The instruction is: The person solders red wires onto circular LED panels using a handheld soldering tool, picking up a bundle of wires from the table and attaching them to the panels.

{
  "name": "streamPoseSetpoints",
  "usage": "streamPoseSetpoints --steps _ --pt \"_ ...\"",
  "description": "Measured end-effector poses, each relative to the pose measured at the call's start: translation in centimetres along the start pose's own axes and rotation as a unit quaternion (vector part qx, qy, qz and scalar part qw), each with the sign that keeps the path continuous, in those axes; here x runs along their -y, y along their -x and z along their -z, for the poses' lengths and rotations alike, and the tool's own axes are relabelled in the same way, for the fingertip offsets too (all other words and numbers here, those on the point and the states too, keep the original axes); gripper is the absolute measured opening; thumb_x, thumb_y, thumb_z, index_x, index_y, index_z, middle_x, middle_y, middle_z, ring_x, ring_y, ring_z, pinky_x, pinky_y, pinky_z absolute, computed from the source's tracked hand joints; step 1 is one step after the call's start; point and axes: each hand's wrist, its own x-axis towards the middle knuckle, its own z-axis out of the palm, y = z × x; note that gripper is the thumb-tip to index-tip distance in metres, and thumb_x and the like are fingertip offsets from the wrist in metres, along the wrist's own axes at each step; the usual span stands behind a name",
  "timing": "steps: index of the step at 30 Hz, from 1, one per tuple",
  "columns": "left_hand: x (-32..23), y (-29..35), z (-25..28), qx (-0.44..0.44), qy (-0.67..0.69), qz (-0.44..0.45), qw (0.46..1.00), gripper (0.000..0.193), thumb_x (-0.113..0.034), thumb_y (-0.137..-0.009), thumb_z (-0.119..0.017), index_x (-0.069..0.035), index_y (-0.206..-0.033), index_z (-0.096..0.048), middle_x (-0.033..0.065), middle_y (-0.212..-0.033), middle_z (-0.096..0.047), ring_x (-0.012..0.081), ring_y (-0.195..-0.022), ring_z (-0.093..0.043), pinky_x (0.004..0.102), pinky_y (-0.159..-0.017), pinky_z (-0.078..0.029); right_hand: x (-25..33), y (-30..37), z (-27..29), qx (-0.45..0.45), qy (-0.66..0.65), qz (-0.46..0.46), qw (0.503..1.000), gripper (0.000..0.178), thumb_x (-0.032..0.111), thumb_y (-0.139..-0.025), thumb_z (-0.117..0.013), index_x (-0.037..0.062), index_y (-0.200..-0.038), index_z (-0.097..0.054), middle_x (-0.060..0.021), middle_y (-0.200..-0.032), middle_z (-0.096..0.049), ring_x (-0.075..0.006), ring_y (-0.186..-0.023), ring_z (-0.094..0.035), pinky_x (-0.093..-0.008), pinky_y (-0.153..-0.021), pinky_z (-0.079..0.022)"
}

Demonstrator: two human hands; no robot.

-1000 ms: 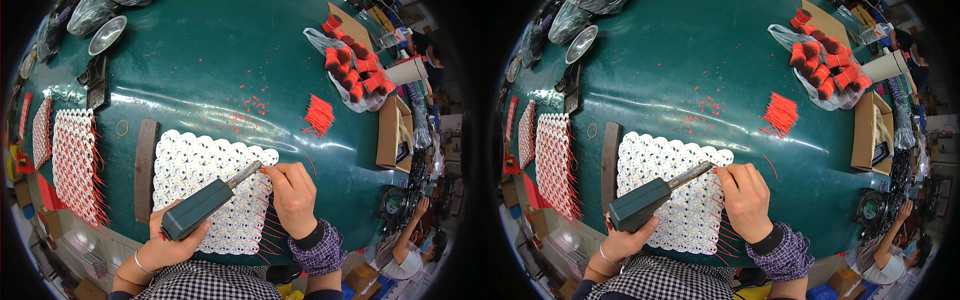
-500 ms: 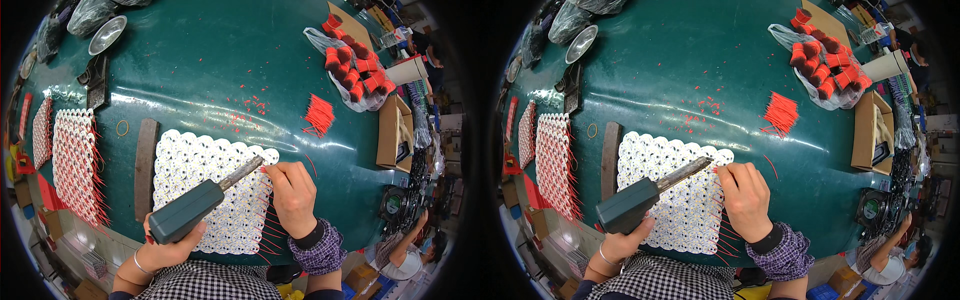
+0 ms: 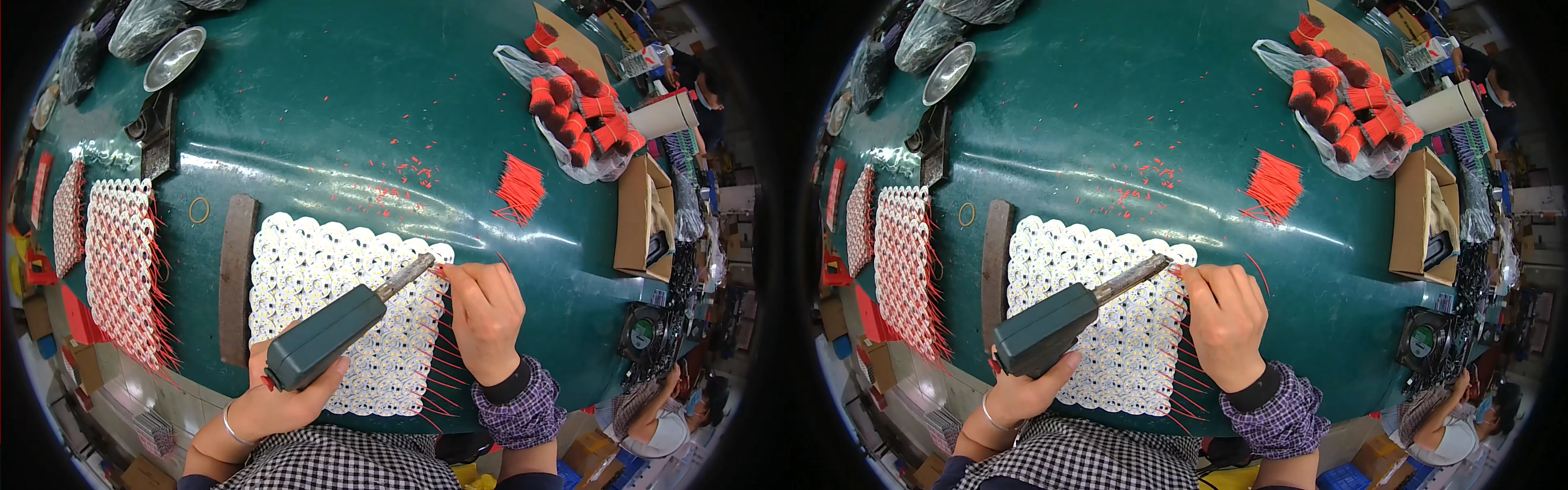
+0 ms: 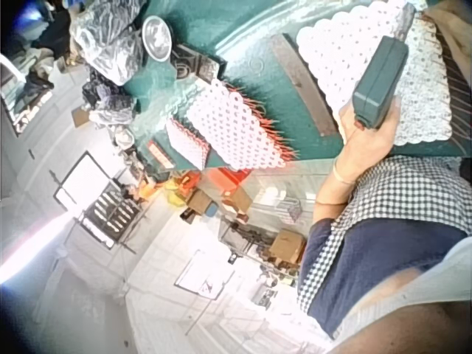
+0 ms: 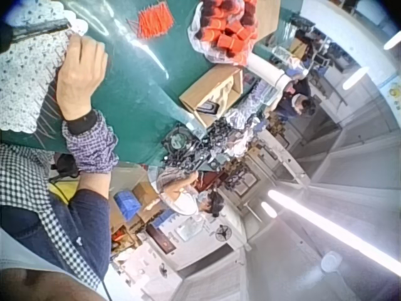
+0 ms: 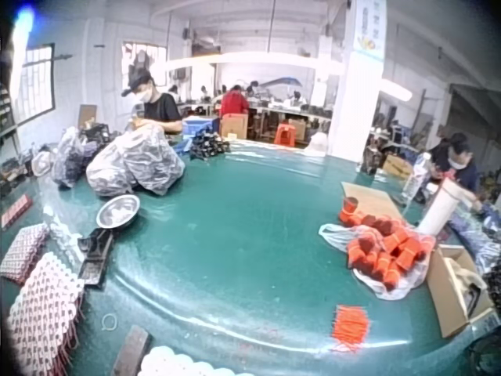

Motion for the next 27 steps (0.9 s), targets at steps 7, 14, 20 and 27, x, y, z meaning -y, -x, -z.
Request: streamPoseSetpoints --steps 7,14,20,27 --pt "0.3 -0.5 -0.3 -0.009 0.015 -0.016 1.000 0.022 -0.003 -0.081 -0.077 0.002 -0.101 -0.072 0.0105 -0.084 -0.070 0.0174 -0.065 -0.065 0.0286 -0.059 -0.051 0.0 -0.1 0.0 0.008 -0.008 0.000 1.000 0.032 -0.004 -0.072 -0.071 0.0016 -0.103 -0.069 -0.0069 -0.091 -0.064 -0.0225 -0.078 -0.060 -0.0350 -0.067 -0.047" --pt "0.0 -0.8 -0.4 0.004 0.027 0.026 0.999 0.018 -0.005 -0.082 -0.076 0.000 -0.099 -0.072 0.0085 -0.078 -0.064 0.0159 -0.059 -0.059 0.0288 -0.054 -0.046 -0.1 0.1 -0.3 0.004 -0.001 0.001 1.000 0.031 -0.004 -0.071 -0.072 0.0008 -0.101 -0.068 -0.0069 -0.090 -0.063 -0.0222 -0.077 -0.059 -0.0348 -0.066 -0.047" --pt "0.0 -0.6 -0.3 -0.001 0.030 0.035 0.999 0.018 -0.006 -0.082 -0.077 0.000 -0.099 -0.072 0.0087 -0.080 -0.067 0.0169 -0.062 -0.062 0.0287 -0.055 -0.048 -0.1 0.1 -0.3 0.008 -0.001 -0.005 1.000 0.031 -0.003 -0.071 -0.073 0.0010 -0.101 -0.068 -0.0068 -0.090 -0.062 -0.0220 -0.076 -0.058 -0.0348 -0.066 -0.048" --pt "0.5 1.5 0.3 -0.016 0.005 0.043 0.999 0.023 -0.009 -0.083 -0.080 0.000 -0.103 -0.073 0.0115 -0.094 -0.072 0.0232 -0.073 -0.069 0.0301 -0.064 -0.054 0.4 -0.3 -0.1 -0.002 0.008 -0.014 1.000 0.028 -0.003 -0.071 -0.073 0.0016 -0.099 -0.069 -0.0066 -0.090 -0.063 -0.0224 -0.079 -0.060 -0.0347 -0.067 -0.048"
